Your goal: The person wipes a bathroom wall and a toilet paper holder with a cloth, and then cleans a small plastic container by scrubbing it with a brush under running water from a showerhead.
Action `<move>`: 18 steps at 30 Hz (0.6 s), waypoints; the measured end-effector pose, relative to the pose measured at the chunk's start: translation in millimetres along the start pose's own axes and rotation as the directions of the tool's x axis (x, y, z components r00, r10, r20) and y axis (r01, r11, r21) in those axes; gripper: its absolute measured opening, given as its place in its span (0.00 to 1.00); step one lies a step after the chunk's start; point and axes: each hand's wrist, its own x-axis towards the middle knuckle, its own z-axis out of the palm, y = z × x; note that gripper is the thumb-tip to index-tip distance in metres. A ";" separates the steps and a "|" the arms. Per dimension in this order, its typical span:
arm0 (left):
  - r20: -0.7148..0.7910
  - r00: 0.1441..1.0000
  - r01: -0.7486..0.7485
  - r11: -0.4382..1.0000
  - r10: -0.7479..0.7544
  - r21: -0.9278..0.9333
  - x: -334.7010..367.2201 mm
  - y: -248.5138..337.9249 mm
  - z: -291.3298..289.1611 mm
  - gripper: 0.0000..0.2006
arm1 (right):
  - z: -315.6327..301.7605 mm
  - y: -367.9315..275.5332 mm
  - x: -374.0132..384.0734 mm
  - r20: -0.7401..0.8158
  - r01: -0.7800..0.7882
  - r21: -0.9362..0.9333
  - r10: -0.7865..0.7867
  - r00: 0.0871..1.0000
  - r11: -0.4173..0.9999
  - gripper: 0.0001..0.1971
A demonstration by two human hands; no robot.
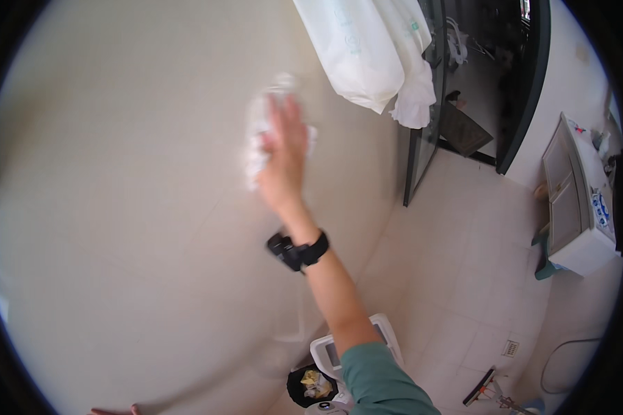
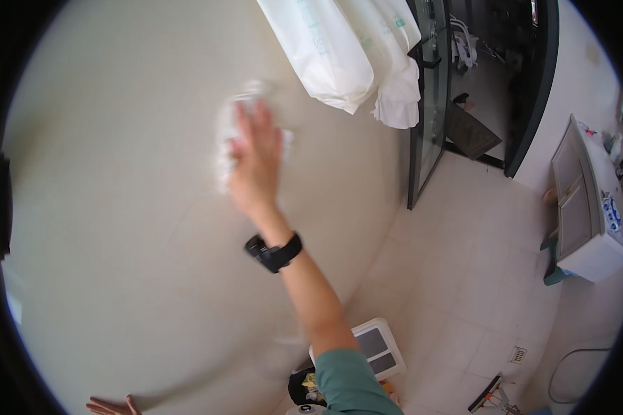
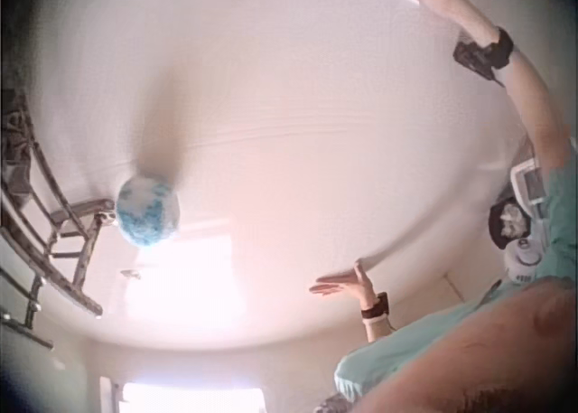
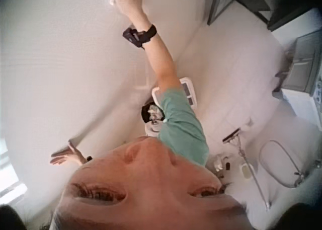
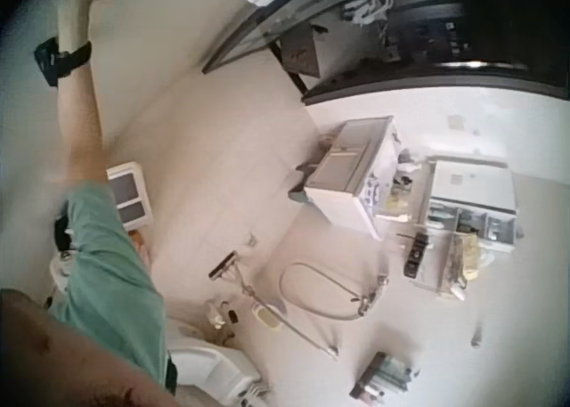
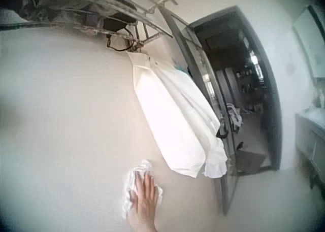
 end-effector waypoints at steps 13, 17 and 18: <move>-0.017 1.000 -0.013 0.996 0.014 0.088 8.9 -26.4 0.8 0.59 | 35.1 312.9 -199.4 0.047 -0.820 0.456 0.911 0.410 0.346 0.29; -0.021 1.000 -0.016 0.996 0.018 0.088 13.4 -24.6 6.7 0.59 | 8.2 145.8 -59.1 0.013 -0.380 0.185 0.384 0.923 0.906 0.26; -0.019 1.000 -0.022 0.997 0.024 0.070 15.3 -20.1 12.6 0.59 | -0.5 131.9 -29.8 0.016 -0.329 0.091 0.329 0.944 0.940 0.25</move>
